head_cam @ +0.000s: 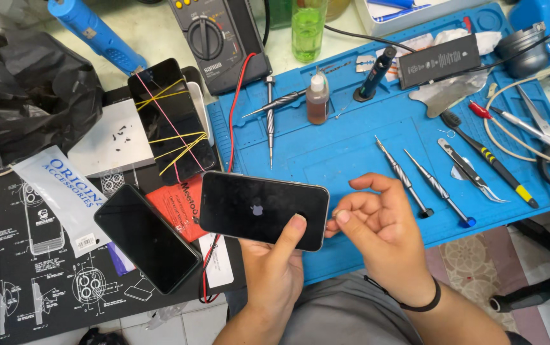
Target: The person holds a smartphone and presses the power button to wake the screen. They then use a small metal tool to press the side buttons and test the touch screen by entering a passcode. The phone is placed on the workbench at the end.
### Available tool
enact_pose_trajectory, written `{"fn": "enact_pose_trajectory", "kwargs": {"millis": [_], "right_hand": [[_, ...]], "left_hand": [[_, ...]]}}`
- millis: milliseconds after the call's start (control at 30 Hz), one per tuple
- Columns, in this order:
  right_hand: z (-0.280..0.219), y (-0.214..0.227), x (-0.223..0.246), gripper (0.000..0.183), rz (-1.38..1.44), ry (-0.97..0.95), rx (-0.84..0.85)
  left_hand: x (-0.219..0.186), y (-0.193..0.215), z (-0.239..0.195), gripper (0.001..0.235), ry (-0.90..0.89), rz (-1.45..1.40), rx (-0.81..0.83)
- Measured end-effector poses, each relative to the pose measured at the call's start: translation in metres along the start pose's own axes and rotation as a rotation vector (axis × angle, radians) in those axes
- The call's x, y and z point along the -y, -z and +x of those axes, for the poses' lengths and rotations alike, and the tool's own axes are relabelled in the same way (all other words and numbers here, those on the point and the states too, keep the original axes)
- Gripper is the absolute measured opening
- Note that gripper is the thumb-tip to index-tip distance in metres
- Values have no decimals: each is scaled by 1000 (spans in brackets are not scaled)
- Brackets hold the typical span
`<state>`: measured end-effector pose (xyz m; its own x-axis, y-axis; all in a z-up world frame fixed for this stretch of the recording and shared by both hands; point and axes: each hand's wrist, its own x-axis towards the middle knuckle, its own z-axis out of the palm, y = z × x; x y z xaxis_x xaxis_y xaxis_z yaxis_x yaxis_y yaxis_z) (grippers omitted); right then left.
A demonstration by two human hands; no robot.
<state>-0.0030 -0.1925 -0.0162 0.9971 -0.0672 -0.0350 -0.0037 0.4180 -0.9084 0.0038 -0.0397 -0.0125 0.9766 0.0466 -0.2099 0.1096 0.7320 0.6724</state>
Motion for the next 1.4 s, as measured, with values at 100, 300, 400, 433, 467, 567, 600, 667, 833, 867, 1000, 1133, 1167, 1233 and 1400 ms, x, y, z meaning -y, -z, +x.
{"fn": "enact_pose_trajectory", "kwargs": {"millis": [100, 300, 400, 433, 467, 567, 600, 667, 833, 867, 1000, 1133, 1167, 1233, 1400], "right_hand": [[0, 0, -3, 45, -3, -9, 1], [0, 2, -10, 45, -6, 15, -18], [0, 2, -10, 45, -18, 6, -31], [0, 1, -9, 45, -20, 13, -30], [0, 0, -9, 44, -24, 19, -29], [-2, 0, -8, 43, -33, 5, -11], [-3, 1, -8, 43, -35, -3, -8], [-2, 7, -9, 40, -8, -80, 27], [4, 23, -16, 20, 151, -260, 201], [4, 25, -18, 16, 221, -274, 245], [0, 24, -26, 13, 361, -343, 255], [-3, 25, -29, 14, 345, -300, 234], [-4, 25, -28, 15, 303, -296, 224], [-6, 28, -21, 18, 204, -308, 205], [-20, 51, 23, 28, -118, -304, 108]], "left_hand": [[3, 3, 2, 55, -14, -4, -11], [6, 4, 4, 49, -10, 25, 6], [8, 3, 3, 53, -9, 32, -13], [8, 3, 2, 52, -6, 41, 3], [7, 3, 2, 51, -4, 48, 19], [6, 6, 0, 45, 29, 78, 54], [6, 6, 0, 43, 48, 90, 67], [6, 7, -1, 53, 17, 86, 39], [3, 10, -4, 55, 8, 86, 65], [2, 10, -5, 54, 19, 78, 82], [0, 10, -8, 46, 60, 72, 134], [1, 9, -6, 48, 49, 62, 116], [1, 8, -6, 49, 48, 74, 95], [1, 7, -5, 52, 37, 93, 50], [-2, 4, -3, 50, 34, 131, -36]]}}
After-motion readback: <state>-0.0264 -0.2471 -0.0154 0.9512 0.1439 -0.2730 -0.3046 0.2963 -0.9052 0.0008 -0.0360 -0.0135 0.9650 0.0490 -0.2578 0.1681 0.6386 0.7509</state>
